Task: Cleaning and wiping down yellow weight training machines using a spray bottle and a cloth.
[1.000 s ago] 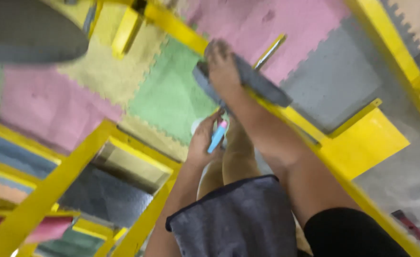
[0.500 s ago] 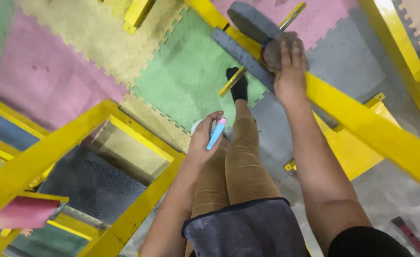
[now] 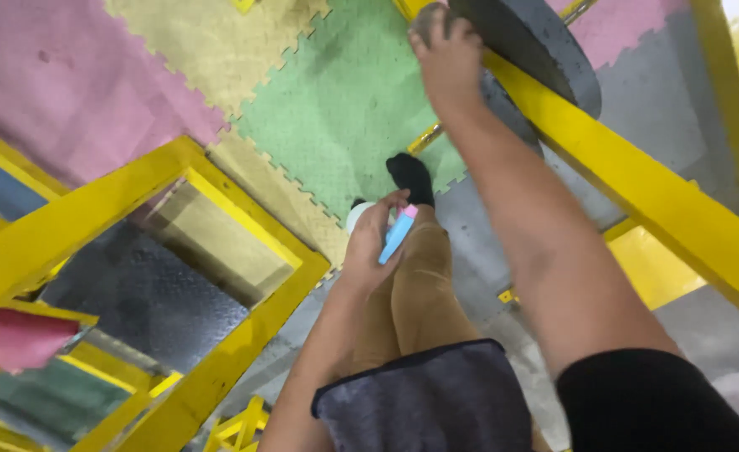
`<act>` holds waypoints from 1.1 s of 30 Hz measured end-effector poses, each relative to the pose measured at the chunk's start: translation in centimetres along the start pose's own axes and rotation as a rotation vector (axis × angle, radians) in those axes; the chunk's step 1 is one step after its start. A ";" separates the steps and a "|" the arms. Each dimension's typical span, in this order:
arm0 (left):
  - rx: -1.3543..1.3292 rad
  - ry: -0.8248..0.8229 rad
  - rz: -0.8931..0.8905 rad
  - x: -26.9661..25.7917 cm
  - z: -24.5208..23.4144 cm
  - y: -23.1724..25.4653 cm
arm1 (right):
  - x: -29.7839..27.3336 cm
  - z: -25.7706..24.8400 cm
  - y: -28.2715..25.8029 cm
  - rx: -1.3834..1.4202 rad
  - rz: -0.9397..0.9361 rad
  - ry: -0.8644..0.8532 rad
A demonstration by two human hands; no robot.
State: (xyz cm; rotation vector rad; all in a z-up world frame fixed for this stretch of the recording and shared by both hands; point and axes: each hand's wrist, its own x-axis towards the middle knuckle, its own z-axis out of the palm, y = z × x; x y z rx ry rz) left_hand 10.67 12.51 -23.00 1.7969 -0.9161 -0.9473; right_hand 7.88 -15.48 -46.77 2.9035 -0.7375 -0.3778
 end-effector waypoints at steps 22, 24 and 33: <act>0.006 -0.100 -0.060 0.6 2.1 1.9 | -20.7 6.4 3.0 -0.215 -0.229 -0.177; 0.003 -0.112 -0.099 0.0 2.4 1.5 | -24.3 6.5 4.5 -0.117 -0.170 -0.056; -0.016 -0.140 0.024 -1.7 4.2 0.9 | -31.6 3.7 3.9 0.682 0.615 -0.220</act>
